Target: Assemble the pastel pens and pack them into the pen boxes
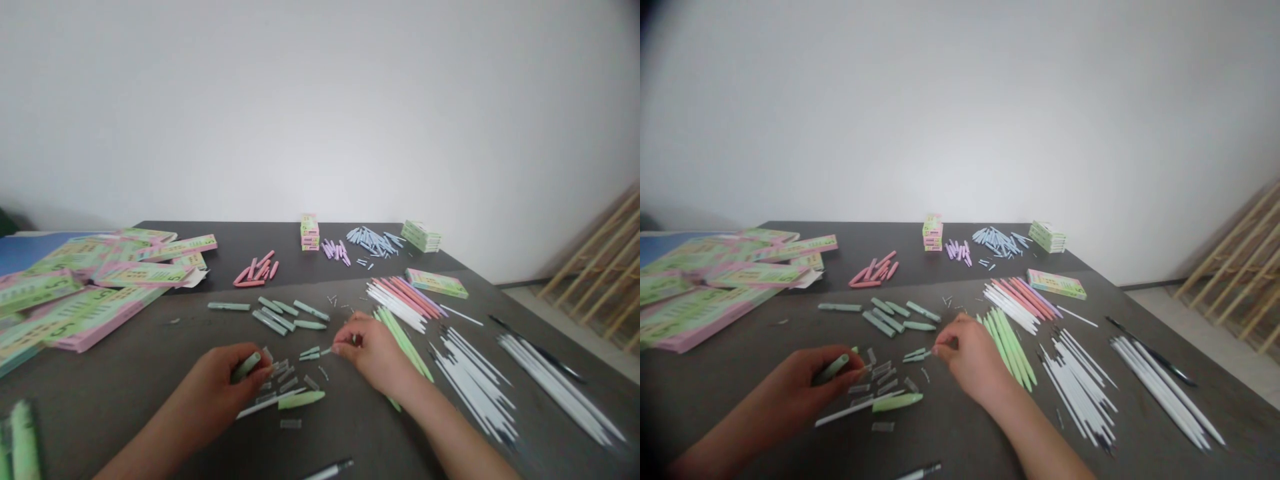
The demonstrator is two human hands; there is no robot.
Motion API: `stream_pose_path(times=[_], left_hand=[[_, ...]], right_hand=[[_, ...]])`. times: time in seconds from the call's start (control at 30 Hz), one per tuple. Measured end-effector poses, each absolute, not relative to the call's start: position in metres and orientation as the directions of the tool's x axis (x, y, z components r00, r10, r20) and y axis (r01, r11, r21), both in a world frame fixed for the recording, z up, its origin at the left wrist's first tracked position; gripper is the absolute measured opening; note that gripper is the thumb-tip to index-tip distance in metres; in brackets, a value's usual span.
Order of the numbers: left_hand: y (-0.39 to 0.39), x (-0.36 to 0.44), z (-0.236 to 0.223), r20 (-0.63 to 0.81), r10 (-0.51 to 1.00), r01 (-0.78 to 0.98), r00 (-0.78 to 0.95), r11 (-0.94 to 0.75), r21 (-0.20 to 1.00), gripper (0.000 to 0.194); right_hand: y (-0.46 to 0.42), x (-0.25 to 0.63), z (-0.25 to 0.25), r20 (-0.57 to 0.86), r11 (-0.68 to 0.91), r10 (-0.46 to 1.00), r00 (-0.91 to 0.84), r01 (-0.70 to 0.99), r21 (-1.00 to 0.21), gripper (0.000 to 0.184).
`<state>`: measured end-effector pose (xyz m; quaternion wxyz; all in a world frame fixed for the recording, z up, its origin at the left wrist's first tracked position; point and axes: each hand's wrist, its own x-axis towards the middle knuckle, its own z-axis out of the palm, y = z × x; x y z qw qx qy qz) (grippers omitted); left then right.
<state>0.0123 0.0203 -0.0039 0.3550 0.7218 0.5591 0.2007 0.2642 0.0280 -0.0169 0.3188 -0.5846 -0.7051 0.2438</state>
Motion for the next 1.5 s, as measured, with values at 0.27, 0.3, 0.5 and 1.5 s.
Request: stream_pose_path(times=[0.27, 0.3, 0.5, 1.5], left_hand=[[0.026, 0.007, -0.012, -0.108, 0.945, 0.680, 0.308, -0.140, 0.720, 0.027], [0.028, 0.007, -0.013, -0.109, 0.944, 0.686, 0.310, -0.143, 0.713, 0.027], [0.032, 0.001, -0.018, -0.144, 0.946, 0.772, 0.290, -0.142, 0.620, 0.026], [0.033, 0.005, -0.024, -0.151, 0.967, 0.846, 0.205, -0.097, 0.524, 0.016]], right_hand=[[0.025, 0.251, -0.031, 0.136, 0.222, 0.975, -0.177, 0.692, -0.687, 0.010], [0.025, 0.249, -0.032, 0.137, 0.230, 0.973, -0.187, 0.703, -0.673, 0.011], [0.022, 0.242, -0.040, 0.179, 0.291, 0.957, -0.229, 0.761, -0.580, 0.010], [0.019, 0.251, -0.022, 0.371, 0.387, 0.901, -0.224, 0.801, -0.456, 0.014]])
